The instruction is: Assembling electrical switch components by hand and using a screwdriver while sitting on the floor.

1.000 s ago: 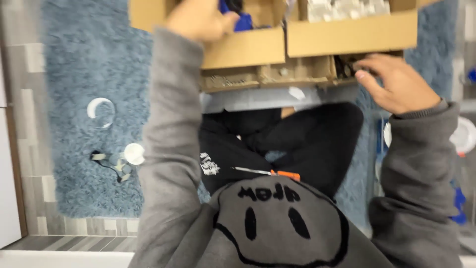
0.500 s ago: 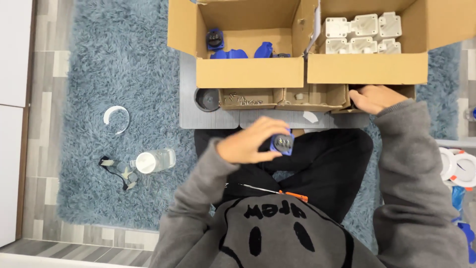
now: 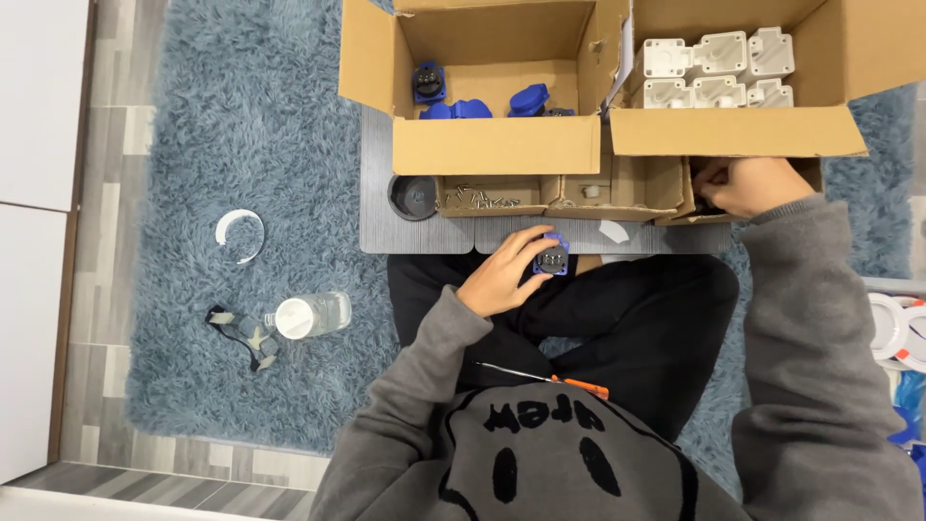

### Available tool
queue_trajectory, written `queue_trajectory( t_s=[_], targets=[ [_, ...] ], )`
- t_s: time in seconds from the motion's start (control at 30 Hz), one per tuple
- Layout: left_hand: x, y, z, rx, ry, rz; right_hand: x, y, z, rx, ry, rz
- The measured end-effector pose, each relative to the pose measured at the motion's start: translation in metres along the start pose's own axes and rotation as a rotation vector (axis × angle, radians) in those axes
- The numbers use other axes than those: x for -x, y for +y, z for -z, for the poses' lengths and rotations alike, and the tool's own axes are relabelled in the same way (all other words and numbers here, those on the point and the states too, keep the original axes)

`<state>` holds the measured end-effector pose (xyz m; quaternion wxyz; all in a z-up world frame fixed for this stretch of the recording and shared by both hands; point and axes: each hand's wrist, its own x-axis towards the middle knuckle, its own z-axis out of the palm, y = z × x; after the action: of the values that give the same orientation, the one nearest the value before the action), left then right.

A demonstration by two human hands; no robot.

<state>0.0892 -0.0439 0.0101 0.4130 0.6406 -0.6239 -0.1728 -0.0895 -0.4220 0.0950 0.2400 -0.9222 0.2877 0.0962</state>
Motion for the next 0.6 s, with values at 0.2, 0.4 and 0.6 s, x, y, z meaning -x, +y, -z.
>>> queue_trajectory(
  t_s=[0.2,0.4,0.6],
  targets=[
    [-0.001,0.005,0.001,-0.001,0.025,0.023,0.012,-0.011,0.012,-0.176,0.115,0.112],
    [0.000,0.003,-0.009,-0.044,0.091,0.027,0.035,0.020,0.004,0.018,0.355,0.244],
    [0.012,0.007,-0.026,0.003,0.163,0.041,0.075,0.092,-0.032,0.076,0.447,0.268]
  ],
)
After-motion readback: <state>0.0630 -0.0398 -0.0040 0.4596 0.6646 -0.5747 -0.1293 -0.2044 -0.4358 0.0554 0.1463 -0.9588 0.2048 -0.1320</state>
